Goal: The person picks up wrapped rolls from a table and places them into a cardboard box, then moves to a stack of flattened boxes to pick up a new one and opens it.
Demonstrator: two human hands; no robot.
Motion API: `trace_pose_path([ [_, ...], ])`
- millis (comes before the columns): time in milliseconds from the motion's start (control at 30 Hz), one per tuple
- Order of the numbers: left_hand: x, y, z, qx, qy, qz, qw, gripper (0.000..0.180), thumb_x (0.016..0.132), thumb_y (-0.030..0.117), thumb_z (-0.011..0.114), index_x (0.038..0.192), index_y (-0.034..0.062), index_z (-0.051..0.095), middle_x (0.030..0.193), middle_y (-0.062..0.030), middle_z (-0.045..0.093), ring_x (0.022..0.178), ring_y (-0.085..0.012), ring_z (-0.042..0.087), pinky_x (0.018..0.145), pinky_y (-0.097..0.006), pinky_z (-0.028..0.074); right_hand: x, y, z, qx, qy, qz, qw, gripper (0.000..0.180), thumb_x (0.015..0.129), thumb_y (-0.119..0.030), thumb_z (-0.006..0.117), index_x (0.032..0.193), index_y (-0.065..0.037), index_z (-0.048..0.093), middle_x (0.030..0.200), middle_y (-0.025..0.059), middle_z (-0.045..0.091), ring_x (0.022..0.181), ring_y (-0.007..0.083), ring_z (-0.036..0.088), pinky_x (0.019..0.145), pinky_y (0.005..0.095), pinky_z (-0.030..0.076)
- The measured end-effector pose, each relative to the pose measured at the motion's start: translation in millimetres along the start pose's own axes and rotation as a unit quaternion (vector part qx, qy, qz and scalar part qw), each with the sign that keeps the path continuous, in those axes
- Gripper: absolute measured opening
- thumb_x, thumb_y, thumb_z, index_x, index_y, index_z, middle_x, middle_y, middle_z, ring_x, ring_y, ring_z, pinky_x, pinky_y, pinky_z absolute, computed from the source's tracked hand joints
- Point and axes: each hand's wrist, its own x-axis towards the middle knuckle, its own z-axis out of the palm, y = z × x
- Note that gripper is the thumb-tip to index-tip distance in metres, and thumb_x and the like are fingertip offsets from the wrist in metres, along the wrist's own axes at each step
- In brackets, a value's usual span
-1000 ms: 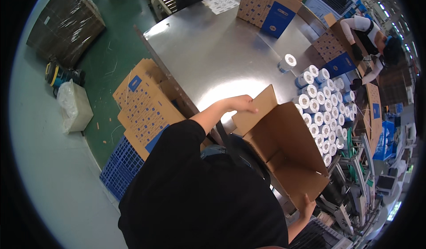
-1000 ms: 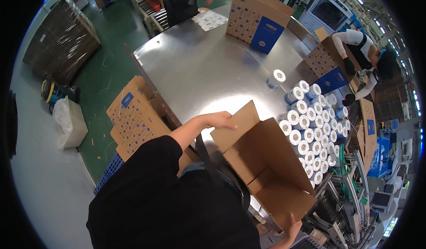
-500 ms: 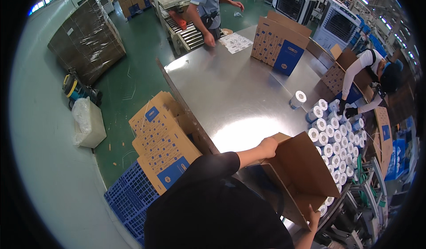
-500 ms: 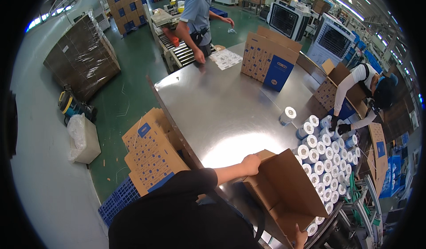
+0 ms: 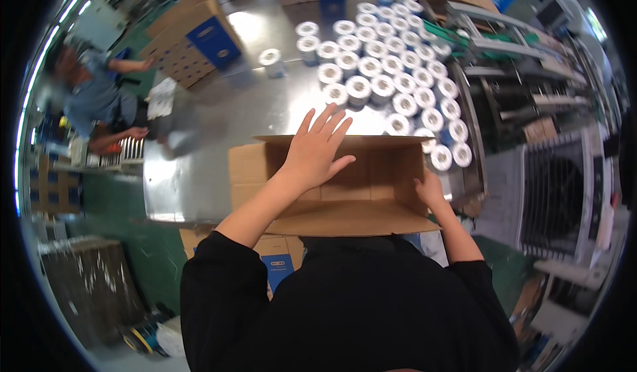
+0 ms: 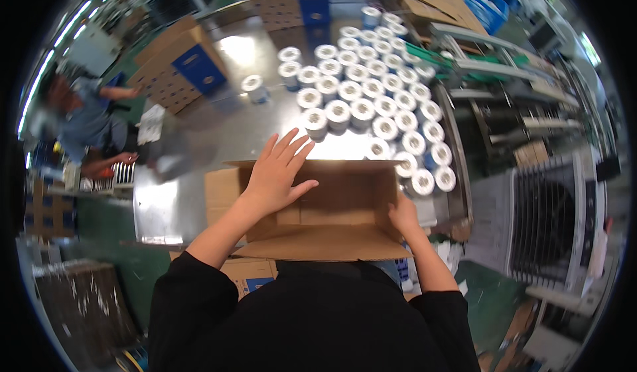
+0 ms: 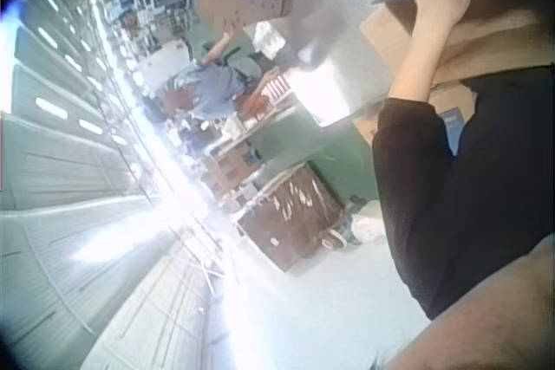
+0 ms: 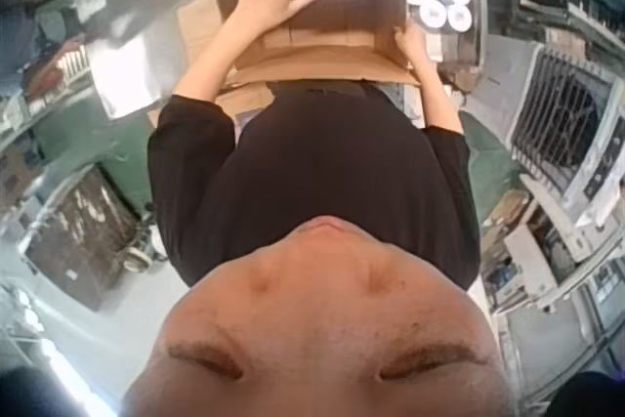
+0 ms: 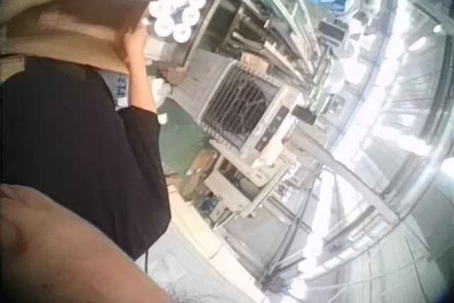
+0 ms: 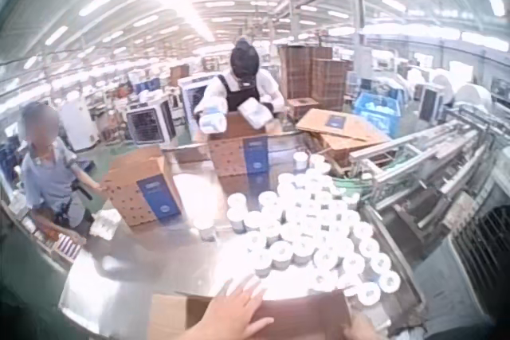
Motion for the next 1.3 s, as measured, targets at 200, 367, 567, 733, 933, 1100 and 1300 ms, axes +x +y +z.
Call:
trace_pose_path([
  [200,77.6,-24.6,76.8,-0.041,-0.097,-0.069,0.992,0.052,0.086,0.052,0.051,0.064,0.0052,0.059,0.065,-0.0146,0.062,0.058,-0.0353,0.059,0.059,-0.046,0.046,-26.6,-4.8,-5.1,0.039,0.002,0.042,0.998,0.035,0.077,-0.01,0.059,0.111,-0.001,0.055,0.076,0.0251,0.061,0.075,0.0443,0.058,0.067,0.0496,0.047],
  [367,100.0,-62.2,176.5,-0.096,-0.462,-0.208,0.856,0.069,0.095,0.051,0.026,0.087,-0.0041,0.067,0.095,-0.0242,0.064,0.093,-0.0398,0.059,0.085,-0.045,0.044,-25.5,-11.8,-3.9,0.058,-0.023,0.049,0.997,0.04,0.079,-0.009,0.053,0.116,0.004,0.052,0.07,0.0267,0.06,0.069,0.0423,0.06,0.066,0.048,0.049],
  [567,81.2,-31.2,296.5,-0.255,-0.337,-0.045,0.905,0.043,0.088,0.032,0.053,0.122,0.0065,0.051,0.12,-0.0203,0.05,0.113,-0.0365,0.047,0.095,-0.041,0.04,-11.1,-8.3,-4.8,0.068,-0.088,0.108,0.988,0.043,0.08,-0.01,0.055,0.121,0.002,0.048,0.066,0.0241,0.059,0.065,0.0416,0.059,0.061,0.0479,0.048],
  [733,192.5,-25.8,347.8,-0.192,-0.121,0.171,0.959,0.058,0.07,0.027,0.071,0.124,0.0182,0.052,0.127,-0.0189,0.042,0.115,-0.0375,0.043,0.096,-0.046,0.037,3.8,-12.7,-29.5,0.085,-0.128,0.104,0.983,0.045,0.081,-0.014,0.057,0.12,0.007,0.048,0.065,0.0225,0.059,0.062,0.0394,0.06,0.057,0.0462,0.048],
  [933,239.1,-3.4,369.4,-0.06,-0.308,0.23,0.921,0.04,0.059,0.03,0.077,0.097,0.0187,0.069,0.107,-0.0118,0.048,0.109,-0.0285,0.042,0.091,-0.039,0.037,59.6,61.5,-47.4,0.056,-0.066,0.279,0.956,0.054,0.087,-0.042,0.055,0.122,-0.002,0.048,0.078,0.0202,0.065,0.069,0.037,0.063,0.062,0.0446,0.049],
  [1100,239.0,7.8,376.3,-0.006,-0.304,0.249,0.92,0.034,0.058,0.028,0.074,0.091,0.0181,0.071,0.098,-0.0113,0.051,0.103,-0.0287,0.044,0.086,-0.039,0.038,82.9,187.5,3.0,-0.004,0.099,0.343,0.934,0.083,0.077,-0.041,0.066,0.138,-0.002,0.026,0.086,0.0241,0.065,0.078,0.0366,0.065,0.07,0.0422,0.051],
  [1300,278.7,-28.6,308.4,-0.221,-0.37,0.065,0.9,0.043,0.061,0.032,0.072,0.099,0.0119,0.07,0.094,-0.0137,0.06,0.088,-0.0264,0.058,0.077,-0.038,0.047,93.7,225.1,40.7,0.07,0.176,0.326,0.926,0.075,0.067,-0.023,0.071,0.13,0.001,0.037,0.074,0.0198,0.062,0.071,0.0318,0.064,0.067,0.0389,0.05],
])
